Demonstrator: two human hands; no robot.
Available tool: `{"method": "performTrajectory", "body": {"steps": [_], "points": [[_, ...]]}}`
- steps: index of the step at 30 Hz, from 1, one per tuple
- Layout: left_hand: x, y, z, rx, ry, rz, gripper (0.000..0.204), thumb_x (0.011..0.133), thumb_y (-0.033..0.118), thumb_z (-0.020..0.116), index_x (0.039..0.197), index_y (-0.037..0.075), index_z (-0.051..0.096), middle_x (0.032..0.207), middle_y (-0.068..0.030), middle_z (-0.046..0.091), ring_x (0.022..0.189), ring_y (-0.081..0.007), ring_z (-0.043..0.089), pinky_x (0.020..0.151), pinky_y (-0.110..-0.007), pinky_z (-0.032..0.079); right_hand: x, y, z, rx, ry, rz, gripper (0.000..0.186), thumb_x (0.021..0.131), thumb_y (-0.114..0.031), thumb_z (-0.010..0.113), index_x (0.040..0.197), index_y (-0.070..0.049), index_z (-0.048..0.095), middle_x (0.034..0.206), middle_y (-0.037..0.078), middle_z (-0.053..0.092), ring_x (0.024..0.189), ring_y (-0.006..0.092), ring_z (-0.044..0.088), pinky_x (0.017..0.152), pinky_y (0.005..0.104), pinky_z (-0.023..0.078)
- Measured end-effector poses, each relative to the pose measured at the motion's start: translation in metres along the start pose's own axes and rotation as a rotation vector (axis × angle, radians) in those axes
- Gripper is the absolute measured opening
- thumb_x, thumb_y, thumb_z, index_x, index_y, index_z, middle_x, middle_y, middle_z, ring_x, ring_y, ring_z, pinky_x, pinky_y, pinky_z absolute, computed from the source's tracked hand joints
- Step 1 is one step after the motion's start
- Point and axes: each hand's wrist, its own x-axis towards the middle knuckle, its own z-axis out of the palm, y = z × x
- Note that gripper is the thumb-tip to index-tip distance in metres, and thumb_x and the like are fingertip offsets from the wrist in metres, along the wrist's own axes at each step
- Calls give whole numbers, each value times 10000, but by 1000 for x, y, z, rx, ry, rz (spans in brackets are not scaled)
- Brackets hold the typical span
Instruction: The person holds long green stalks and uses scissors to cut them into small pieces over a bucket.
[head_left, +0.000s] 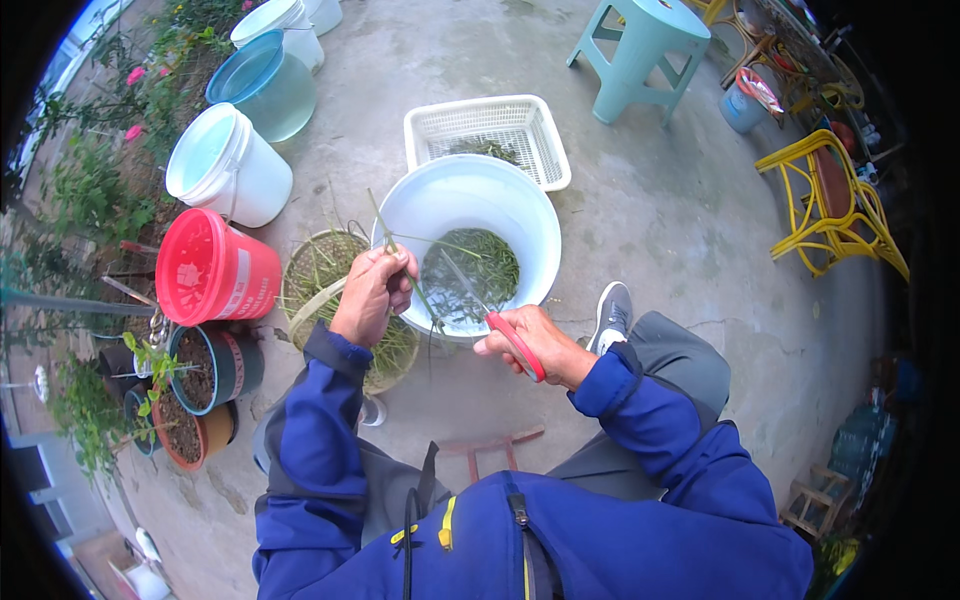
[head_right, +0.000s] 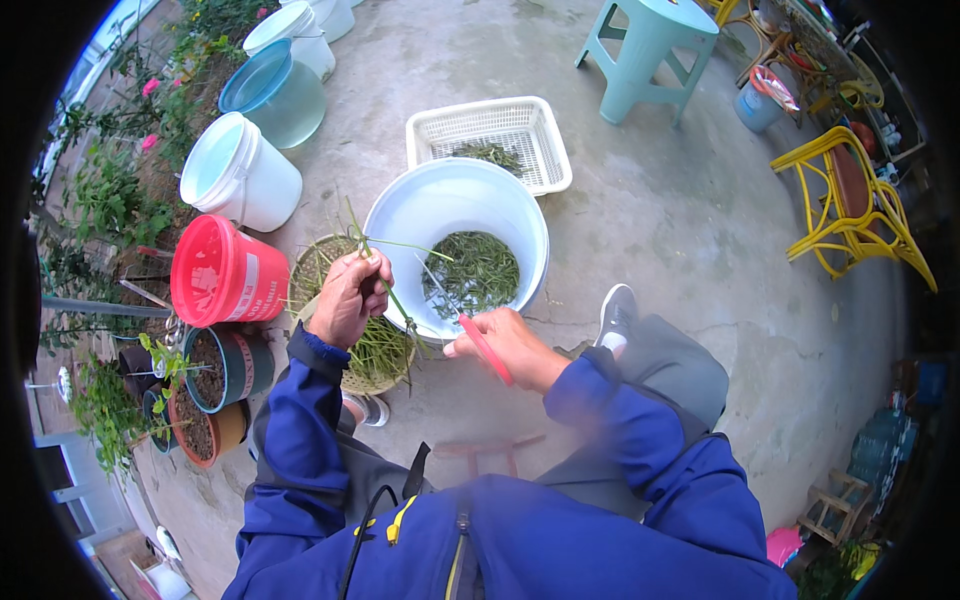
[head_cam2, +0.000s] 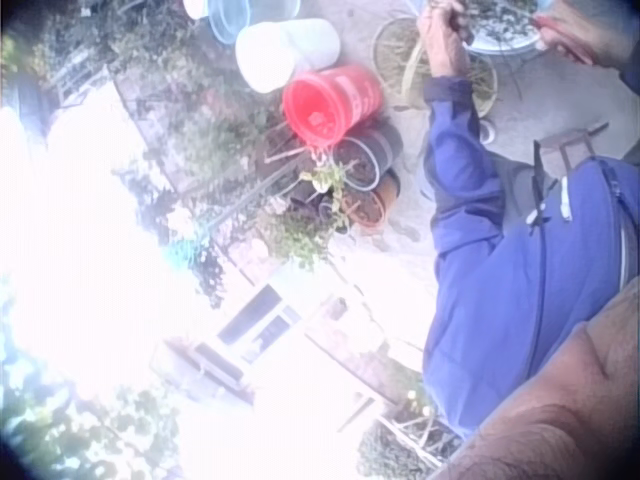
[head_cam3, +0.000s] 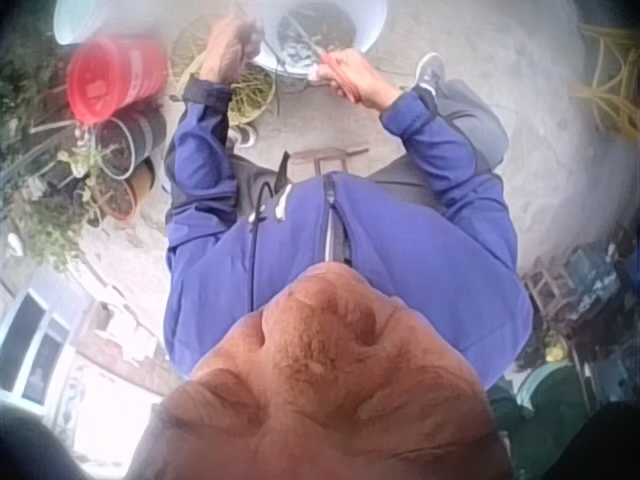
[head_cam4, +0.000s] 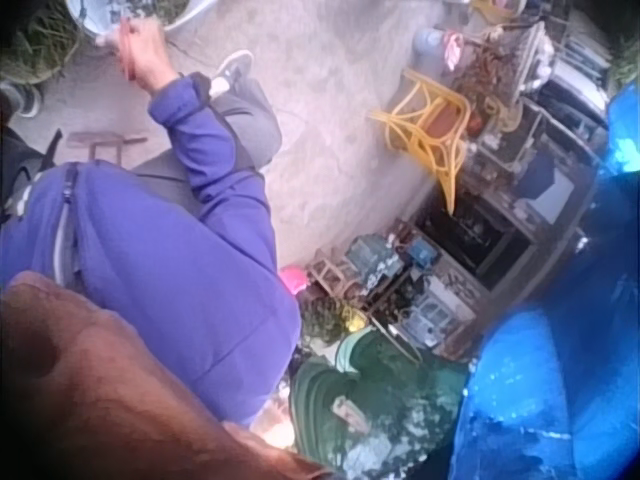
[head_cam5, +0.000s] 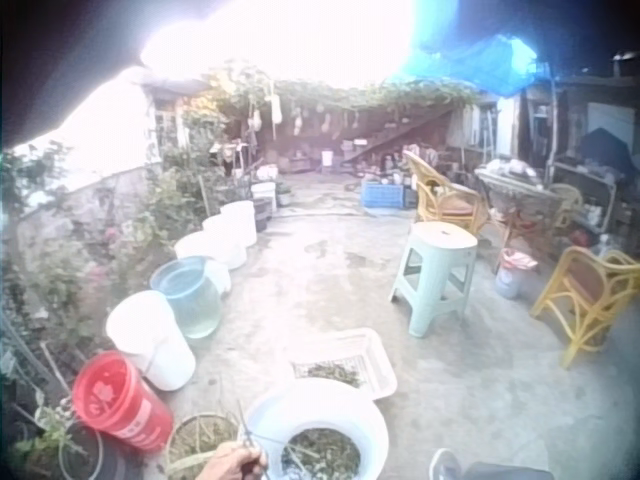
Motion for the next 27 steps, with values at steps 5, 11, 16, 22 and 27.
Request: {"method": "performTrajectory", "body": {"steps": [5,11,16,22,27], "points": [[1,-4,4,29,-54,-26,218,963,208,531,808,57,565,620,18,478,481,-66,391,462,-218,315,4,2,-3,57,4,-28,321,822,-277,764,678,-43,597,555,-15,465,458,81,433,423,275,342],[-2,-4,7,52,-97,-49,212,954,207,540,805,58,565,601,26,465,477,-66,385,459,-219,309,7,3,-3,76,12,-13,332,830,-263,752,642,-59,569,546,-15,462,443,78,427,414,271,334],[-1,-5,9,80,-113,-64,216,957,215,537,806,64,566,591,34,454,476,-64,380,460,-218,305,9,6,-5,94,20,-31,329,825,-265,758,651,-39,594,542,-5,470,446,89,449,412,278,343],[0,-11,10,109,-97,-87,212,962,221,527,812,75,559,601,39,447,488,-62,379,463,-217,299,10,4,-7,14,44,-54,332,811,-259,760,653,-6,613,533,17,500,440,111,486,404,296,362],[2,-19,14,137,-51,-88,205,964,214,521,812,81,555,610,37,451,490,-58,374,460,-216,298,14,11,-6,5,69,-15,330,804,-255,751,645,-5,607,521,21,504,425,119,483,395,303,358]]}}
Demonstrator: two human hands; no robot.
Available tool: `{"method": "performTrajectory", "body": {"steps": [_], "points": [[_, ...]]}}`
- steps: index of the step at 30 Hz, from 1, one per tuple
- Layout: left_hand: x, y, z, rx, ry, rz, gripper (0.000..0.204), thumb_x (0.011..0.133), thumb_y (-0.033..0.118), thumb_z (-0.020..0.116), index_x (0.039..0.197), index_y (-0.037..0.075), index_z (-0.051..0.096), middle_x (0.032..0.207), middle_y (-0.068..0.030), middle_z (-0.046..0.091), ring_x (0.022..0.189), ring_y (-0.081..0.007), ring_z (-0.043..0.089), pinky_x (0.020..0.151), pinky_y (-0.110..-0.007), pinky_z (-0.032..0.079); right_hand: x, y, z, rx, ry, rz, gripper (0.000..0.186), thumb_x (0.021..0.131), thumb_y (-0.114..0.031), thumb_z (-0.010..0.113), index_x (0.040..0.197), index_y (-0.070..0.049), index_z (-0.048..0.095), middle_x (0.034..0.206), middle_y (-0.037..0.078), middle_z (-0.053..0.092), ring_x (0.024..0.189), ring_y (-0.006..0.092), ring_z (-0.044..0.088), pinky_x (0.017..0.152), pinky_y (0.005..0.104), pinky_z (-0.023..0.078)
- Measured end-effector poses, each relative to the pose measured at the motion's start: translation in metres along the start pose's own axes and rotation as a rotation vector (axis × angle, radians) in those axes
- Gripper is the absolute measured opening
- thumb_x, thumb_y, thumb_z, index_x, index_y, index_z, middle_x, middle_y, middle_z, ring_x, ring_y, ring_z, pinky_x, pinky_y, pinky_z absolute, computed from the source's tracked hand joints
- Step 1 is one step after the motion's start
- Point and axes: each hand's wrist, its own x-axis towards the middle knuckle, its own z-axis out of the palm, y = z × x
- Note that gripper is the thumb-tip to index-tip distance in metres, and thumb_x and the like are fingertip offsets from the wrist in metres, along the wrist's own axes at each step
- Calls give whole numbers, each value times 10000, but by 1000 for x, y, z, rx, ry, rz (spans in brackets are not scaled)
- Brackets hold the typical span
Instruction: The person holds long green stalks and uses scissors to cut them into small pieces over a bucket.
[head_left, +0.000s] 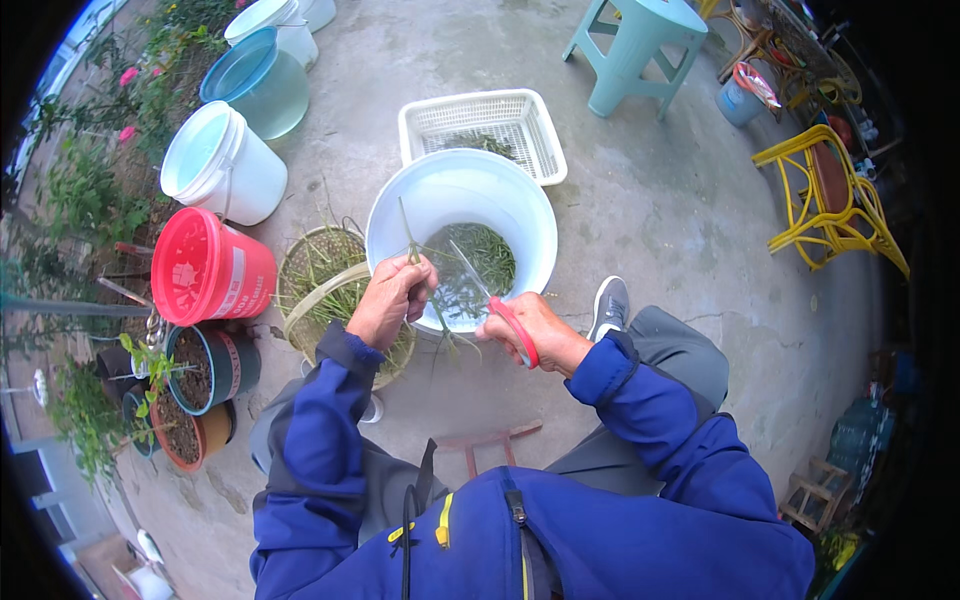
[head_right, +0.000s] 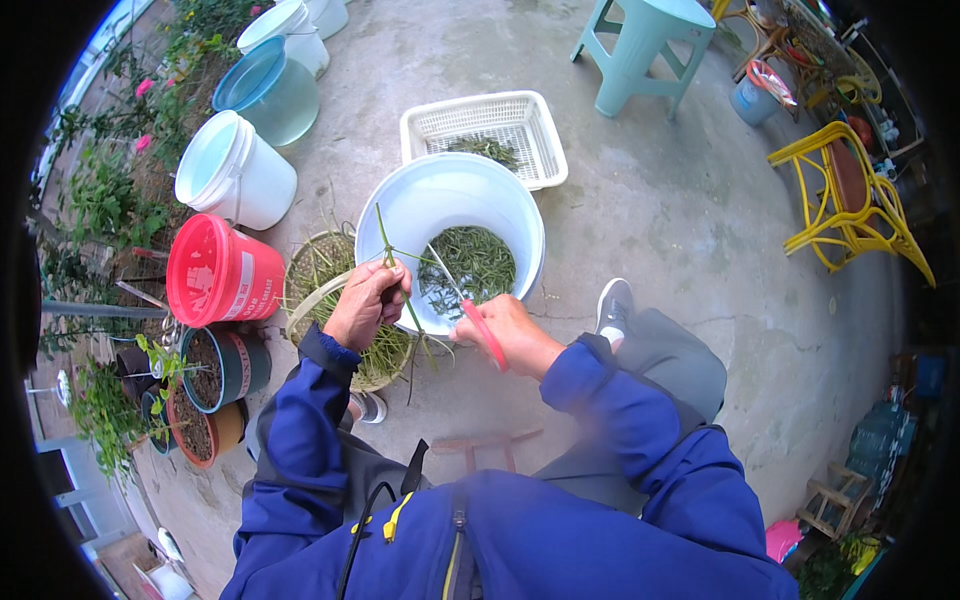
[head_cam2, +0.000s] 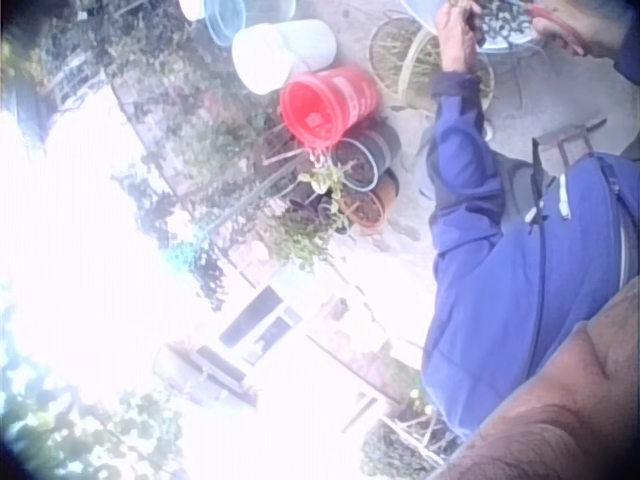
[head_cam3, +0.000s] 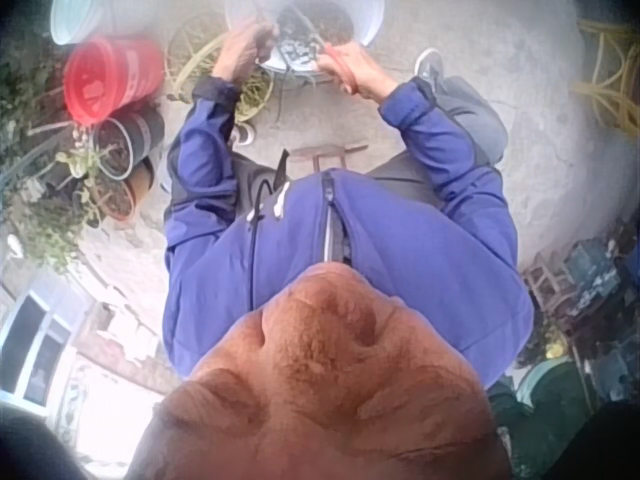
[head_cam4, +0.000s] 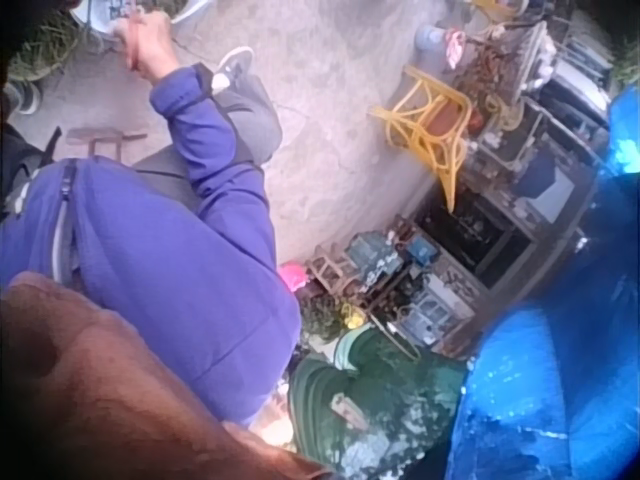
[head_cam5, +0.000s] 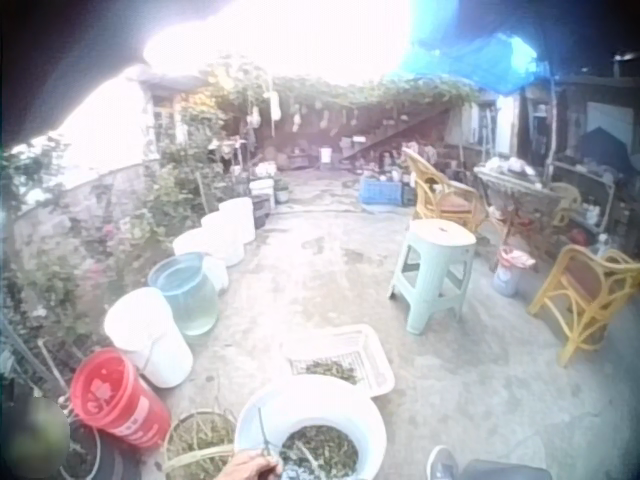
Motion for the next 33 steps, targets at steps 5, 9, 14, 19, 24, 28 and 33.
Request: {"method": "performTrajectory", "body": {"steps": [5,9,14,19,24,28,33], "points": [[2,3,-11,-78,28,69,198,963,207,525,810,86,559,618,33,464,487,-54,374,452,-211,303,3,4,-4,107,-31,-10,313,810,-260,743,671,-14,609,555,18,516,457,111,491,423,295,379],[0,5,-13,-134,26,80,195,958,202,530,804,86,556,623,29,474,484,-55,379,451,-208,303,-9,-10,-1,54,-117,3,198,802,-172,737,788,-35,594,601,0,491,477,88,474,435,241,387],[0,3,-11,-146,19,95,199,958,207,531,806,82,558,624,29,475,481,-55,378,448,-207,297,-4,-3,2,80,-104,10,200,806,-170,739,811,-37,589,623,-9,498,493,84,482,438,239,389],[2,6,-11,-178,77,116,207,960,215,531,810,76,561,626,32,469,482,-52,370,448,-208,294,-9,-9,3,78,-81,4,266,800,-236,762,722,-43,596,595,-8,497,493,90,472,447,264,381],[1,-1,-2,-69,-23,78,211,963,213,518,809,78,564,624,43,442,496,-52,359,461,-208,300,-10,-9,4,-5,-117,-16,313,797,-274,777,681,-41,603,571,-5,494,483,94,464,437,281,361],[0,-7,4,-18,-84,56,212,971,194,498,811,75,572,621,47,434,504,-54,363,465,-214,297,-12,-14,7,-10,-84,8,345,804,-278,774,649,-47,572,552,-5,483,469,96,470,426,286,363],[0,-10,10,19,-146,32,213,979,176,475,822,71,573,623,46,430,515,-57,362,473,-222,306,-6,-7,3,16,-82,-15,367,812,-275,768,620,-61,540,534,-7,477,454,98,473,423,285,370]]}}
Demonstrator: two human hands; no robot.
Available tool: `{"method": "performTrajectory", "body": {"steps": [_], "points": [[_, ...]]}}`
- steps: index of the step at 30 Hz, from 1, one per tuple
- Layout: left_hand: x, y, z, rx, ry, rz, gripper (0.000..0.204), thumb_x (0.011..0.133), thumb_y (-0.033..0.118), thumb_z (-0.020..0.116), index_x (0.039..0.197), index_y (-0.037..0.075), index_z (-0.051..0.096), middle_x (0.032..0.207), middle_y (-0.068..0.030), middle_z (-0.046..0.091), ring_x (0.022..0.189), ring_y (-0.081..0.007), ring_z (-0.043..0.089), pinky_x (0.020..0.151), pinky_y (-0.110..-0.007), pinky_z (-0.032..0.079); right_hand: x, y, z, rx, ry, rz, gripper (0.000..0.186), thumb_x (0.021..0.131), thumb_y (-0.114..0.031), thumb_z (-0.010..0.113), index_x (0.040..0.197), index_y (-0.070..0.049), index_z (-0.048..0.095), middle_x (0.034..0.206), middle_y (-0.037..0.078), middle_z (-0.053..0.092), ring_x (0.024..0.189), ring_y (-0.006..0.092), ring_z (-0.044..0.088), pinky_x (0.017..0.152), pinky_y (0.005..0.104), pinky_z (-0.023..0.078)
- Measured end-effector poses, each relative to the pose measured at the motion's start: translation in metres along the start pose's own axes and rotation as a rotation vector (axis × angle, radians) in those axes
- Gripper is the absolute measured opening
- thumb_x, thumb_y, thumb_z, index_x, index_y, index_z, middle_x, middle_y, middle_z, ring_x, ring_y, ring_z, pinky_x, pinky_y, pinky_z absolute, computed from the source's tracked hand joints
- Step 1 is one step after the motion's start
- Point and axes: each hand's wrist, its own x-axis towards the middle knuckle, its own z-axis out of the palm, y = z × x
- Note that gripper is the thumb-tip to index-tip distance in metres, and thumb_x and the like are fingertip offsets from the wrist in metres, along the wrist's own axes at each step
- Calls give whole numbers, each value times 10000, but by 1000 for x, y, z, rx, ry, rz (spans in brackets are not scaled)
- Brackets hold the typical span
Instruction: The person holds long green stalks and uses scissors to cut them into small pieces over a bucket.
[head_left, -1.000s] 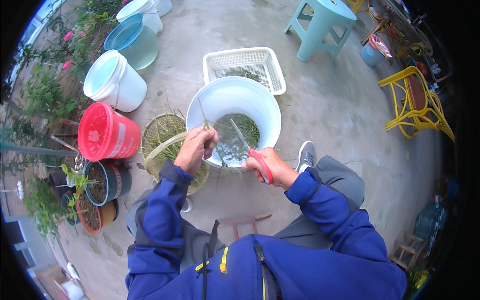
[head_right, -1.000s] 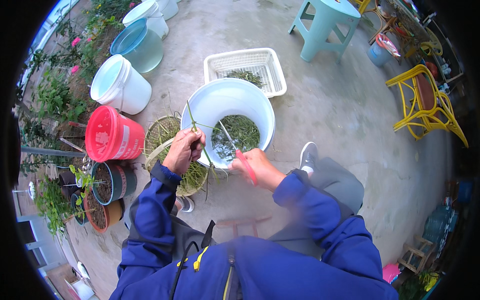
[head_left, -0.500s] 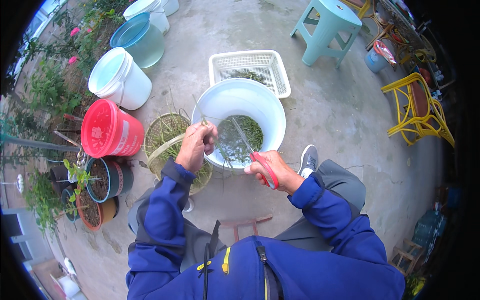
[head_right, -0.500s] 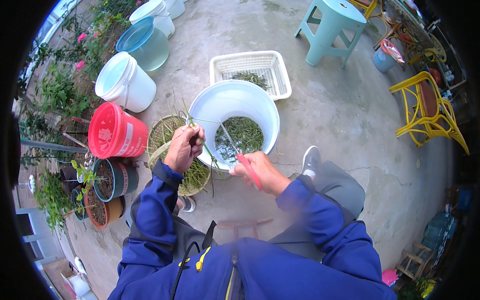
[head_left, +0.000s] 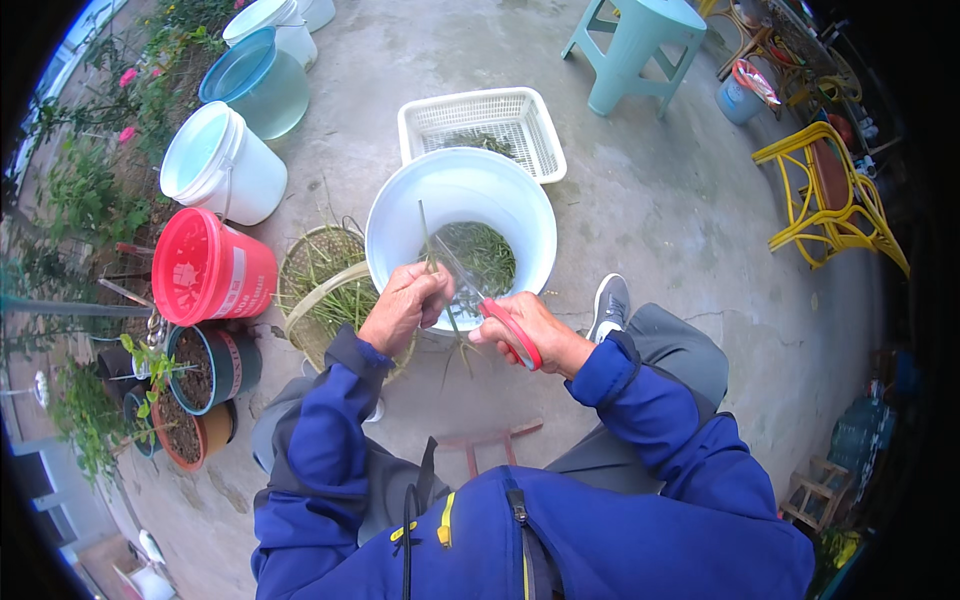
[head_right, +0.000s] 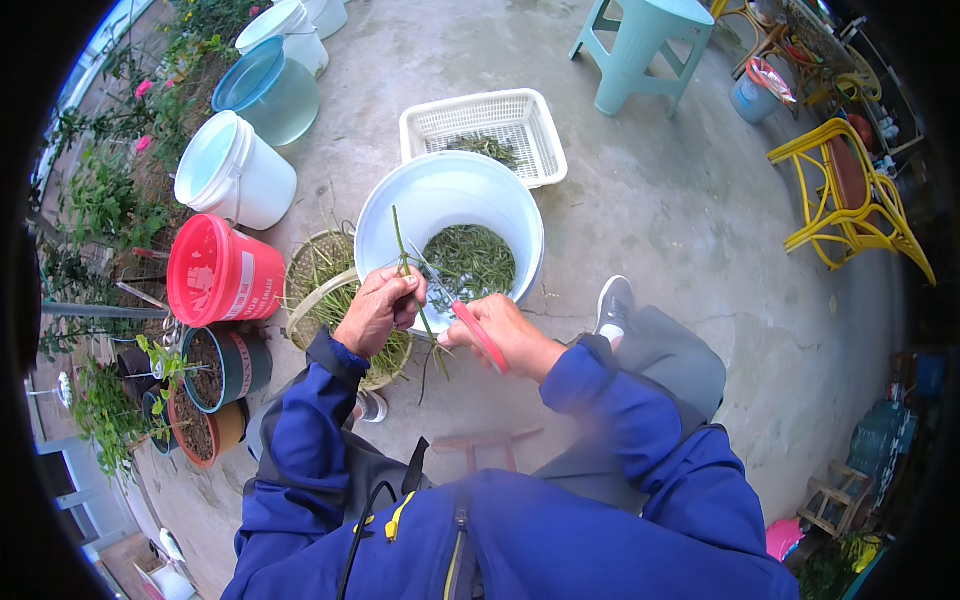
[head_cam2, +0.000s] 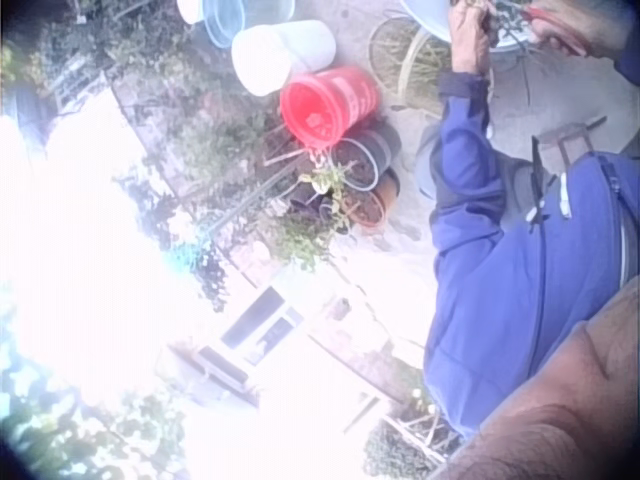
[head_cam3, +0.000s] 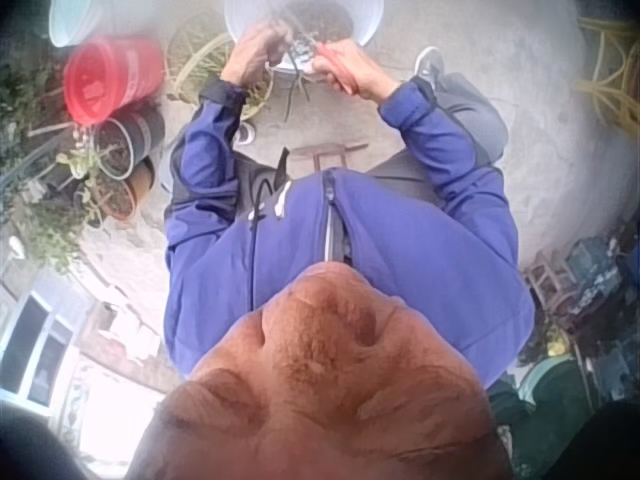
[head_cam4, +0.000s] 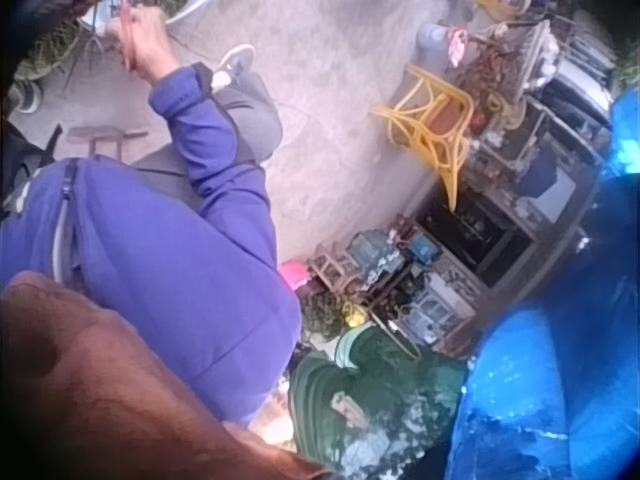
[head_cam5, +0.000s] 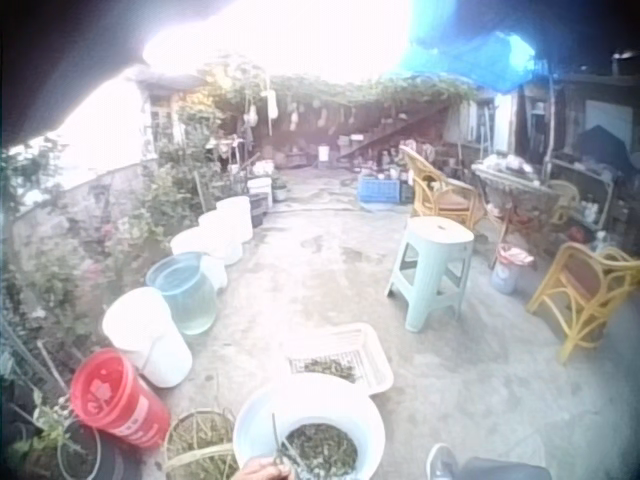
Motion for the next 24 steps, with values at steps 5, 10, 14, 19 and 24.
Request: {"method": "performTrajectory", "body": {"steps": [5,10,14,19,24], "points": [[-1,0,0,19,-9,0,214,982,179,473,826,72,573,626,44,430,516,-60,361,478,-224,310,1,1,-3,13,-27,12,273,798,-222,764,722,-53,563,584,7,496,461,96,479,412,248,380],[0,0,1,36,5,-17,216,983,188,478,825,73,570,623,45,429,514,-59,358,475,-223,301,-1,-4,-3,-33,-5,4,265,799,-217,751,709,-50,567,575,4,494,453,94,466,408,254,370],[4,-7,2,25,32,-24,235,971,194,469,820,45,569,575,47,400,477,-59,351,448,-231,293,2,0,-3,-73,6,6,264,800,-218,742,689,-43,578,552,5,491,442,97,467,395,261,362],[4,-9,1,23,33,-48,216,961,182,467,826,50,572,577,53,396,477,-56,343,445,-229,283,1,0,-2,-106,22,-19,284,802,-225,735,654,-39,580,537,18,504,433,103,483,380,266,360],[4,-11,2,29,34,-47,214,959,197,481,828,57,575,582,58,390,487,-53,339,450,-229,280,2,0,-1,-75,46,-3,288,801,-222,734,642,-39,580,535,24,511,427,100,487,377,265,364]]}}
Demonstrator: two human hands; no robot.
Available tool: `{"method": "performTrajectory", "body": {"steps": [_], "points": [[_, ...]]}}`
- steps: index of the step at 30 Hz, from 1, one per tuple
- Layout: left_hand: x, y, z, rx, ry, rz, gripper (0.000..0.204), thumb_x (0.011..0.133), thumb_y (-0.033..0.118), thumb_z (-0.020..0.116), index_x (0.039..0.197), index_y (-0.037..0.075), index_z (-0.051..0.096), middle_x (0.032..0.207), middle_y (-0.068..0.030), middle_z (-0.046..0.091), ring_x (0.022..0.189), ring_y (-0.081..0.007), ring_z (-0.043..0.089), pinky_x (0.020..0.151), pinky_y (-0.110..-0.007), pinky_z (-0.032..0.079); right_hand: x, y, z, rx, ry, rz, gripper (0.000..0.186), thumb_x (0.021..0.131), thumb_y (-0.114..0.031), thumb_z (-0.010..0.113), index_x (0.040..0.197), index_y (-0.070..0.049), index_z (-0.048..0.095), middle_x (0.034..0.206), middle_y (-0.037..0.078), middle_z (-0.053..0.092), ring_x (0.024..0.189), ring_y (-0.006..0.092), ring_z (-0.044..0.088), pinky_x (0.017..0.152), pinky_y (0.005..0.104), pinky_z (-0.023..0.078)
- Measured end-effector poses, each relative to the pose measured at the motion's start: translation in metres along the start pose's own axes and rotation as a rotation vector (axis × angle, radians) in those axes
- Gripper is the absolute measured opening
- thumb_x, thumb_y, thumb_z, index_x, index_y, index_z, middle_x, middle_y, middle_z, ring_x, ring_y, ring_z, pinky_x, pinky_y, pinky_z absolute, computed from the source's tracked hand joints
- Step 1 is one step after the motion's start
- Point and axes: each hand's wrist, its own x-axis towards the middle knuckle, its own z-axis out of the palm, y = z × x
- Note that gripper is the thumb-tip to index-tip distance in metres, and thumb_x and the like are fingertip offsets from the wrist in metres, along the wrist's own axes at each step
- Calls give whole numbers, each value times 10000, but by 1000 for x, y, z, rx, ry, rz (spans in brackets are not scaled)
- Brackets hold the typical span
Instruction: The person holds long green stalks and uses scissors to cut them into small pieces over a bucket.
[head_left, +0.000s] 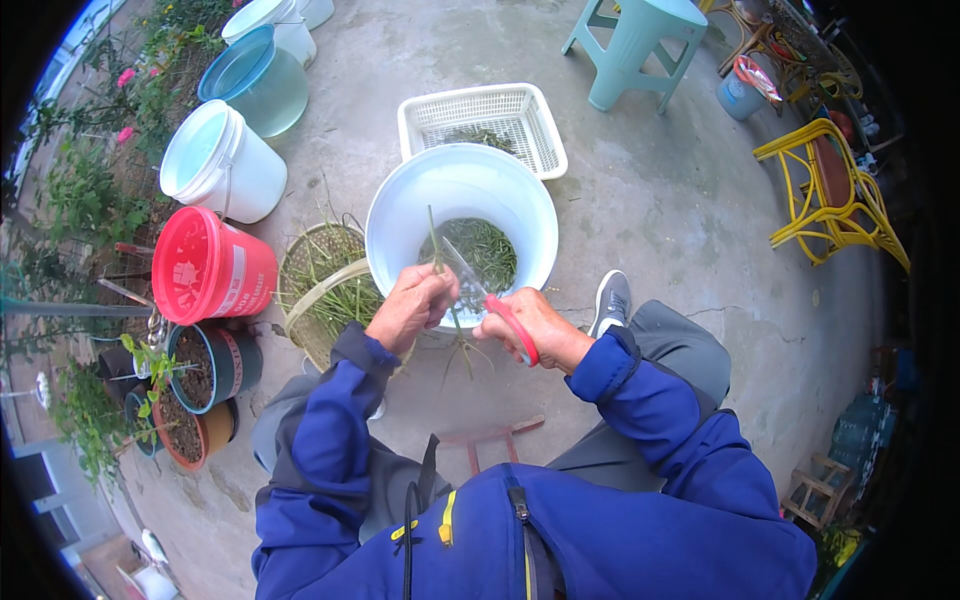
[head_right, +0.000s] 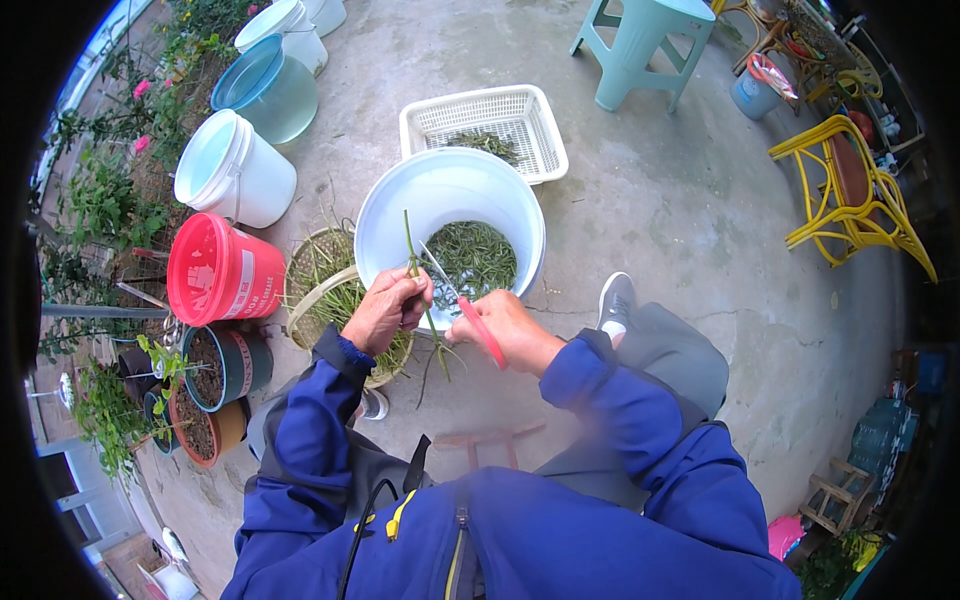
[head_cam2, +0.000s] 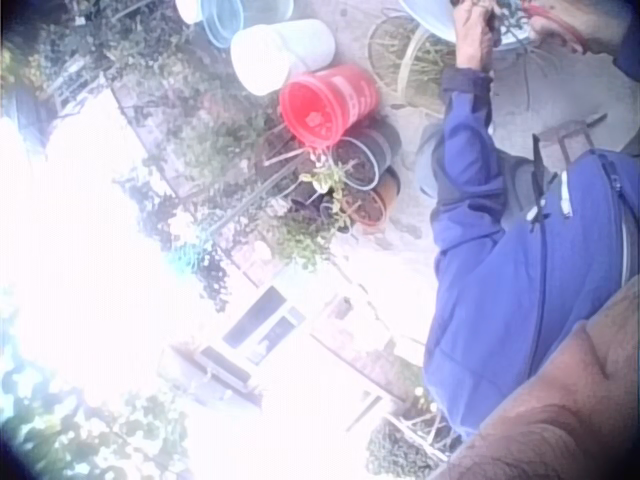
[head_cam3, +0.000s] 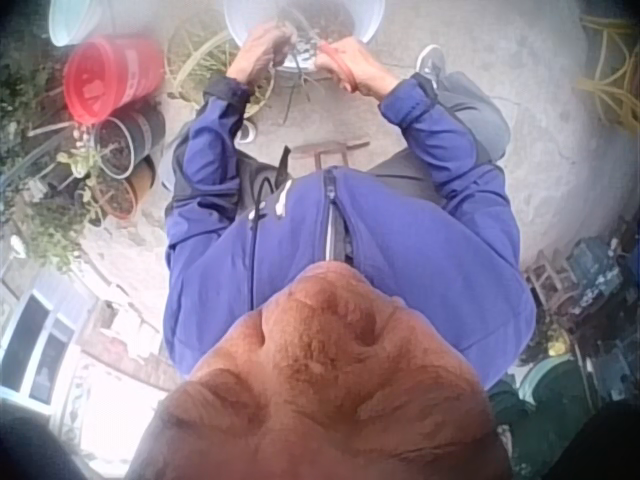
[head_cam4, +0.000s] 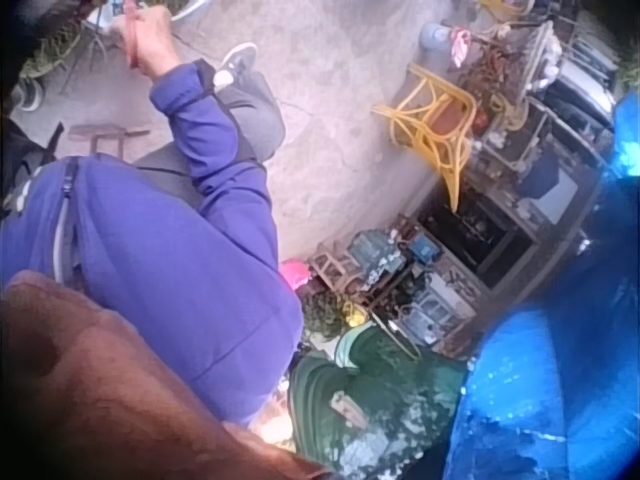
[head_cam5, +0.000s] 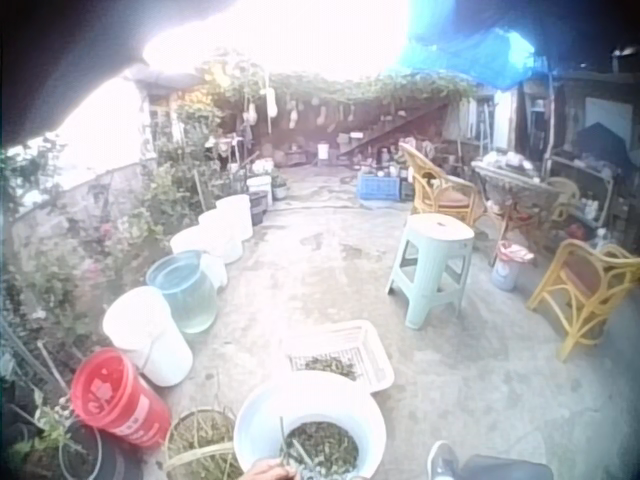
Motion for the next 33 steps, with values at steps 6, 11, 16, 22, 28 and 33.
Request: {"method": "performTrajectory", "body": {"steps": [6,11,16,22,28,33], "points": [[-2,6,-3,-47,-22,0,211,977,191,485,824,72,569,614,47,396,506,-57,319,473,-222,281,3,-1,-4,103,90,-9,314,789,-229,747,623,-16,586,536,25,525,447,109,494,422,292,382],[-4,11,0,-83,-38,-1,241,1001,223,519,842,63,607,618,55,412,501,-47,324,467,-218,278,-2,-5,-8,87,68,-85,305,786,-223,753,648,-29,562,553,18,511,459,111,496,423,295,392],[-4,7,1,-47,21,25,295,994,289,595,816,61,656,576,77,432,477,-27,334,446,-212,250,1,-2,-9,150,80,-92,298,788,-203,755,640,-50,546,549,4,490,454,98,475,414,283,372],[-1,4,-2,46,72,89,305,1009,272,582,797,59,629,566,76,435,452,-26,336,428,-207,252,0,-4,-10,204,75,-76,316,788,-193,762,621,-74,522,541,-7,473,444,88,453,408,273,356],[-1,5,2,86,77,70,320,995,267,609,752,59,628,538,69,446,437,-25,349,417,-211,249,-1,-6,-12,228,83,-51,316,800,-197,762,632,-79,521,543,-11,468,443,90,440,411,273,342],[-7,4,11,84,9,-1,325,989,260,618,758,34,648,521,51,469,427,-37,390,405,-210,267,4,-2,-12,262,40,12,242,806,-237,754,798,-82,568,625,-30,484,476,63,475,404,212,374]]}}
